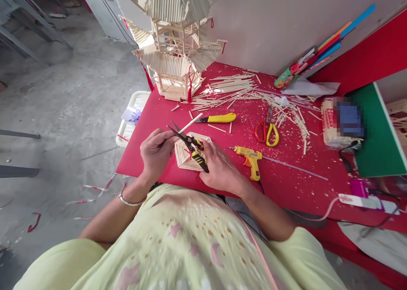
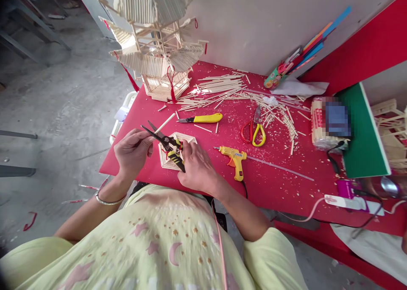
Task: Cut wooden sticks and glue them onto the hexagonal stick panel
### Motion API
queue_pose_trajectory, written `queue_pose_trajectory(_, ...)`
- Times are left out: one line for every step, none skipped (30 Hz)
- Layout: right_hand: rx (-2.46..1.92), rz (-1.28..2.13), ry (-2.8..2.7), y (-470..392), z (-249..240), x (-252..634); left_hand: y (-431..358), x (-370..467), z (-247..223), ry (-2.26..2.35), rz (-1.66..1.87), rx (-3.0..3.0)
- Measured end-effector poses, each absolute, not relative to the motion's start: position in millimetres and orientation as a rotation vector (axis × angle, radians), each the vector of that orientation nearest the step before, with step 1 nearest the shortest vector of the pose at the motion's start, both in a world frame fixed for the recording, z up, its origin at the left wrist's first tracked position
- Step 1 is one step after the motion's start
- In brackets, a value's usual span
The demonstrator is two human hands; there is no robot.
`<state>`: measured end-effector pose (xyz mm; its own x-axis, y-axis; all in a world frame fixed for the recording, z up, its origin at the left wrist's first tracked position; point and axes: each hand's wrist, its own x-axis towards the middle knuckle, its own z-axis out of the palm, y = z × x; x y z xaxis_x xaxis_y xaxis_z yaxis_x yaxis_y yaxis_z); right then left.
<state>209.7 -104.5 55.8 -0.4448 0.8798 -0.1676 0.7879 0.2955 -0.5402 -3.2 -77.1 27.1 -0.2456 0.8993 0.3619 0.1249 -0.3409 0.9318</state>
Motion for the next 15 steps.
queue_pose_trajectory(-1.567,0.861,-2.400,-104,56,210,-78,-3,28,1.275,1.657,1.418)
queue_pose_trajectory(-1.574,0.873,-2.404,-104,56,210,-78,-3,28,1.277,1.669,1.436)
queue_pose_trajectory(-1.576,0.882,-2.404,-104,55,210,-79,-3,29,1.284,1.673,1.454)
queue_pose_trajectory(-1.570,0.891,-2.403,-104,55,210,-79,-4,29,1.297,1.672,1.472)
queue_pose_trajectory(-1.562,0.895,-2.400,-104,54,210,-79,-4,29,1.316,1.662,1.492)
queue_pose_trajectory(-1.552,0.895,-2.398,-104,53,210,-79,-5,29,1.337,1.648,1.510)
queue_pose_trajectory(-1.544,0.893,-2.395,-104,52,210,-79,-5,28,1.354,1.632,1.528)
queue_pose_trajectory(-1.536,0.890,-2.388,-104,51,210,-78,-6,28,1.364,1.621,1.542)
queue_pose_trajectory(-1.527,0.888,-2.375,-104,49,209,-78,-7,28,1.367,1.615,1.553)
queue_pose_trajectory(-1.513,0.893,-2.357,-104,47,209,-79,-7,29,1.361,1.616,1.565)
queue_pose_trajectory(-1.495,0.901,-2.333,-104,44,208,-79,-8,30,1.355,1.613,1.581)
queue_pose_trajectory(-1.473,0.907,-2.310,-104,42,208,-79,-9,31,1.353,1.602,1.603)
queue_pose_trajectory(-1.455,0.909,-2.289,-103,39,208,-80,-10,32,1.357,1.571,1.636)
queue_pose_trajectory(-1.444,0.904,-2.271,-103,36,208,-81,-12,34,1.370,1.522,1.677)
queue_pose_trajectory(-1.440,0.894,-2.259,-104,34,208,-81,-13,36,1.385,1.463,1.720)
